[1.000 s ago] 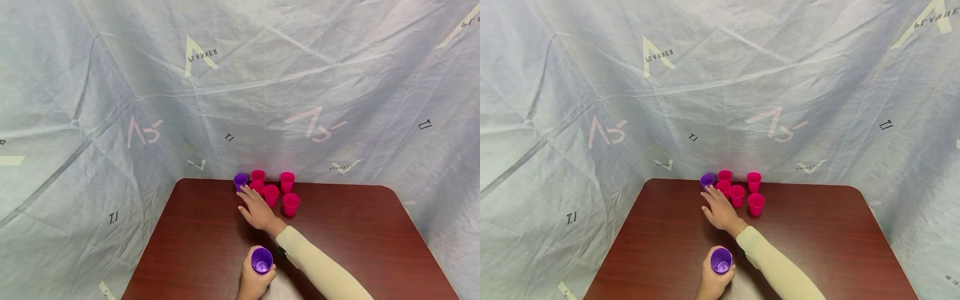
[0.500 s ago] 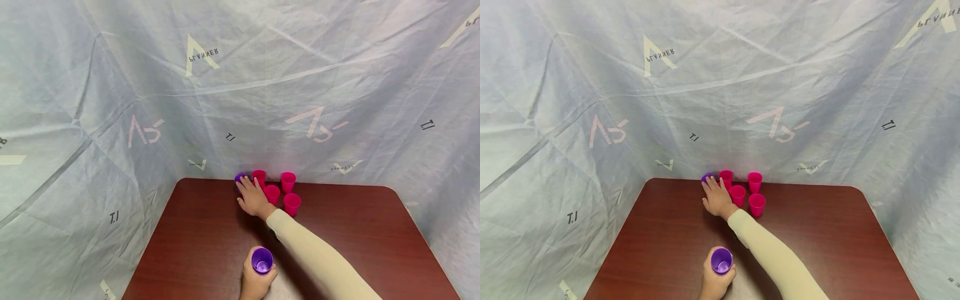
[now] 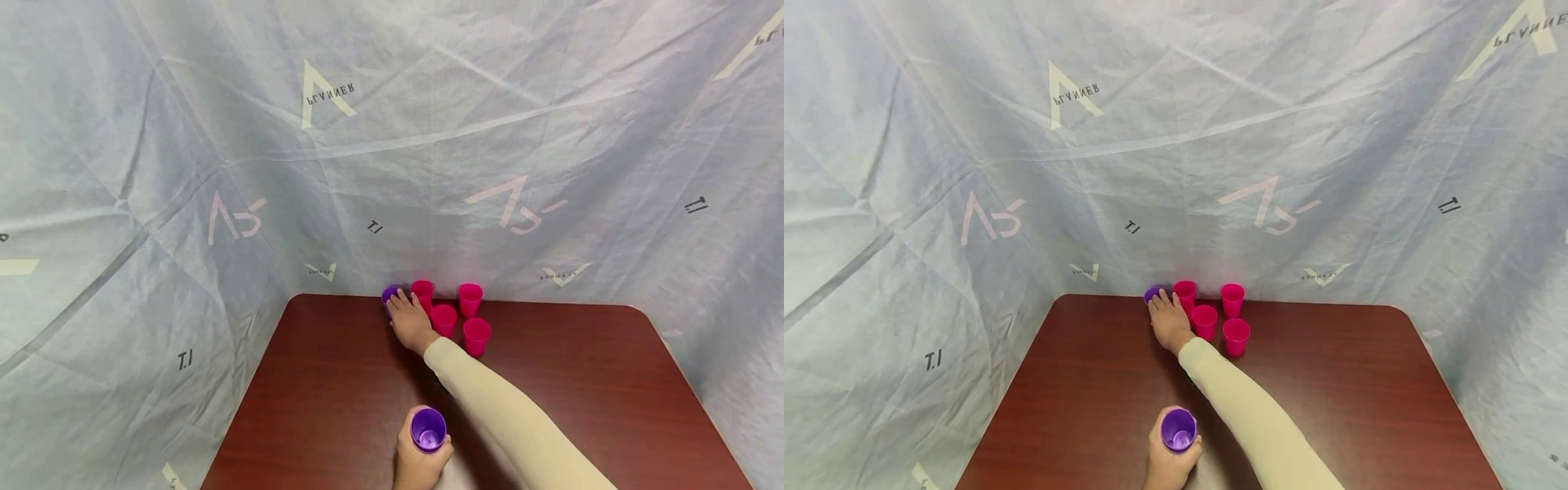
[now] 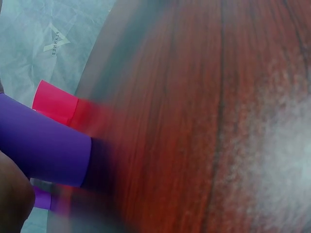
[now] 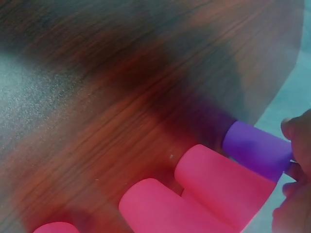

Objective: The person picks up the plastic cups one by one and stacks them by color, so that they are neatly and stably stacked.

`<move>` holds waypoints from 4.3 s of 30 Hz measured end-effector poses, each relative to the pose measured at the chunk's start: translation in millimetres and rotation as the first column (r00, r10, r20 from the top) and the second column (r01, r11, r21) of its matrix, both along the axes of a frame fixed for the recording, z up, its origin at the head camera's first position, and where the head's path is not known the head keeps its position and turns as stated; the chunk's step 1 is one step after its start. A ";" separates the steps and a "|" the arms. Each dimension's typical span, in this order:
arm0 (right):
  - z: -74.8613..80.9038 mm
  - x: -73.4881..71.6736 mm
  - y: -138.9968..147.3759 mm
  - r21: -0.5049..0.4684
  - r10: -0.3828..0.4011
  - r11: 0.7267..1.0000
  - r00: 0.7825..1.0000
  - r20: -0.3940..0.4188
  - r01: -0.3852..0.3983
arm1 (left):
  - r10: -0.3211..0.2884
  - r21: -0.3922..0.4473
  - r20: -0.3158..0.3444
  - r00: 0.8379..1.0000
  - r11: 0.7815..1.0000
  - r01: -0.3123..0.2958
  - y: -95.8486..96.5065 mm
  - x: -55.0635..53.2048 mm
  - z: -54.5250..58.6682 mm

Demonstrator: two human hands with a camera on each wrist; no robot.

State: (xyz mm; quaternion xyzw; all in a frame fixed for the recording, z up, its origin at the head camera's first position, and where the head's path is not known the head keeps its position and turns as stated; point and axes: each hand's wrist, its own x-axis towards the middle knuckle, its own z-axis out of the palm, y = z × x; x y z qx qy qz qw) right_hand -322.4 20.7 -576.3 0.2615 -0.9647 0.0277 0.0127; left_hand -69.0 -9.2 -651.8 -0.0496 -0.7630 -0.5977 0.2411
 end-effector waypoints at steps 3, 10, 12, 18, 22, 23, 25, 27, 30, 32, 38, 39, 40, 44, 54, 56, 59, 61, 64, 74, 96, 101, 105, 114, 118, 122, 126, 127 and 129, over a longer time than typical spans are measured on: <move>-2.7 -0.8 -0.5 -0.014 0.007 1.000 0.999 -0.053 -0.008 | 0.003 0.008 0.000 1.000 1.000 -0.003 1.3 0.4 1.2; -5.7 -5.8 1.3 -0.113 -0.027 0.994 0.988 -0.152 0.010 | -0.011 0.027 0.004 1.000 1.000 0.011 4.3 -0.5 2.9; -6.5 -6.6 2.1 -0.153 -0.018 0.988 0.988 -0.154 -0.006 | -0.017 0.027 -0.019 1.000 0.999 0.017 4.4 -1.3 1.7; -3.5 -1.1 1.0 -0.266 0.015 0.963 0.994 -0.112 -0.045 | -0.017 0.016 -0.045 0.999 1.000 0.018 2.1 -1.7 0.0; 2.0 3.8 -0.8 -0.325 0.040 0.943 0.994 -0.101 -0.071 | -0.007 0.007 -0.065 0.998 1.000 0.008 1.4 -2.2 -0.7; 4.0 4.9 -1.1 -0.342 0.044 0.937 0.994 -0.104 -0.077 | -0.007 0.007 -0.066 0.998 1.000 0.007 1.5 -2.4 -0.8; 8.3 7.3 -1.4 -0.362 0.050 0.928 0.993 -0.110 -0.086 | -0.008 0.002 -0.070 0.998 1.000 0.008 1.8 -3.0 -1.2; 13.1 10.3 -1.1 -0.392 0.053 0.915 0.992 -0.118 -0.095 | -0.010 -0.001 -0.068 0.998 1.000 0.010 2.2 -3.0 -1.5; 19.5 15.2 0.4 -0.431 0.058 0.895 0.989 -0.138 -0.113 | -0.007 -0.003 -0.058 0.998 1.000 0.007 2.4 -2.0 -1.6; 23.2 18.9 2.5 -0.456 0.055 0.881 0.986 -0.157 -0.122 | -0.004 -0.001 -0.053 0.999 1.000 0.004 2.5 -1.3 -1.4; 30.1 28.1 11.6 -0.525 0.008 0.846 0.987 -0.160 -0.092 | 0.005 0.012 -0.044 0.999 1.000 -0.005 3.1 -1.2 -0.2; 30.5 29.5 13.4 -0.544 0.001 0.835 0.988 -0.152 -0.085 | 0.005 0.014 -0.042 0.999 1.000 -0.004 3.2 -1.2 0.0; 30.7 30.9 15.2 -0.556 -0.006 0.828 0.990 -0.144 -0.076 | 0.005 0.015 -0.040 0.999 1.000 -0.005 3.2 -1.1 0.4; 30.9 37.1 22.8 -0.597 -0.019 0.800 0.992 -0.125 -0.060 | -0.002 0.014 -0.037 0.999 1.000 0.003 2.8 -0.3 1.2; 37.5 58.7 39.1 -0.625 0.014 0.760 0.966 -0.258 -0.178 | -0.029 0.006 -0.081 0.996 1.000 0.029 1.2 -1.4 -2.0; 36.4 61.0 41.3 -0.619 0.015 0.763 0.963 -0.269 -0.185 | -0.032 0.011 -0.080 0.996 0.999 0.033 1.3 -1.8 -2.4; 34.2 64.7 44.5 -0.626 0.008 0.759 0.962 -0.271 -0.183 | -0.035 0.011 -0.083 0.996 0.999 0.036 2.0 -2.3 -2.3; 32.8 67.1 47.2 -0.637 0.003 0.748 0.962 -0.273 -0.184 | -0.036 0.006 -0.087 0.996 0.999 0.036 2.6 -2.6 -2.9; 32.7 71.1 51.4 -0.652 0.004 0.732 0.957 -0.289 -0.200 | -0.038 0.006 -0.098 0.994 0.999 0.039 3.4 -3.2 -4.0; 34.6 86.5 64.2 -0.687 0.012 0.676 0.936 -0.351 -0.266 | -0.055 0.011 -0.155 0.986 0.998 0.057 2.4 -4.8 -3.9; 30.1 111.7 81.5 -0.833 0.165 0.370 0.911 -0.377 -0.411 | -0.049 0.005 -0.180 0.982 0.999 0.050 2.4 -5.0 -2.5; 27.1 120.4 82.7 -0.811 0.222 0.312 0.868 -0.444 -0.495 | -0.037 0.026 -0.119 0.992 0.999 0.041 3.0 -3.5 -2.5; 26.1 128.5 84.2 -0.787 0.255 0.288 0.836 -0.486 -0.545 | -0.038 0.047 -0.050 0.998 0.998 0.040 2.7 -1.8 -3.1; 23.3 145.0 88.2 -0.739 0.311 0.275 0.785 -0.536 -0.614 | -0.021 0.022 -0.034 0.999 1.000 0.021 1.7 0.2 0.9; 20.0 151.2 90.5 -0.735 0.327 0.286 0.783 -0.528 -0.615 | -0.017 0.028 -0.050 0.999 0.999 0.018 2.6 -0.1 1.9; 15.6 157.6 92.4 -0.727 0.329 0.308 0.786 -0.524 -0.613 | -0.053 0.029 -0.067 0.996 0.998 0.055 2.6 -1.5 0.8; 9.3 165.8 93.2 -0.718 0.326 0.334 0.789 -0.521 -0.611 | -0.073 -0.001 -0.109 0.991 0.997 0.073 2.3 -3.8 -2.0; 7.7 168.1 93.2 -0.715 0.326 0.342 0.791 -0.518 -0.609 | -0.078 -0.004 -0.121 0.990 0.997 0.078 2.2 -4.3 -3.0; 5.1 172.9 93.1 -0.707 0.327 0.365 0.795 -0.511 -0.606 | -0.098 -0.002 -0.160 0.982 0.995 0.099 2.1 -5.4 -5.1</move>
